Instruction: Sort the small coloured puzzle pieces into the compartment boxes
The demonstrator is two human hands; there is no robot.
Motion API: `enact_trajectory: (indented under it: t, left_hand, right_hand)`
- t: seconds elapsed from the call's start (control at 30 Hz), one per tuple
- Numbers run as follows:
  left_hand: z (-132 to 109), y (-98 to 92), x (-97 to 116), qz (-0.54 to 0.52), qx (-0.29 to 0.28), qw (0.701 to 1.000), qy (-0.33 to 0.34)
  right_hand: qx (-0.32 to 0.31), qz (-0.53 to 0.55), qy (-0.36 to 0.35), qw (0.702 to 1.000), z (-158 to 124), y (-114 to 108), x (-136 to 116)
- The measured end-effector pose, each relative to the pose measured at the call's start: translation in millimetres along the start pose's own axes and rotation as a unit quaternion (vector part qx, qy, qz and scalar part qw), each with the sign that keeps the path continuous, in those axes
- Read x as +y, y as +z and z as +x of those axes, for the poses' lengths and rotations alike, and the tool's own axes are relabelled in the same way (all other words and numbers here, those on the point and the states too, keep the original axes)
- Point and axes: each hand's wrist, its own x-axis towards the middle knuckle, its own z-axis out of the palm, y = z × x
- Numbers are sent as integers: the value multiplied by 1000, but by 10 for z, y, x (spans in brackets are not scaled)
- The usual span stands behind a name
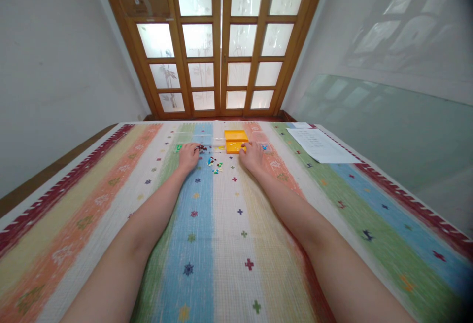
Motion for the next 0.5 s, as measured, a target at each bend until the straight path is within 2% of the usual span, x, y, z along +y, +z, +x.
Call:
enact_trajectory:
  t: [0.17, 0.37, 0.5]
  left_hand:
    - [-17, -46, 117, 5, -16, 998, 55]
    - [-60, -19, 191, -7, -106, 986, 131]
    - [-76, 1, 205, -13, -143, 979, 148]
  right_hand:
    - [-31, 8, 3, 999, 16, 45, 27]
    - [-31, 22, -30, 999, 30, 88, 40]
    - [-32, 25, -28, 999, 30, 88, 54]
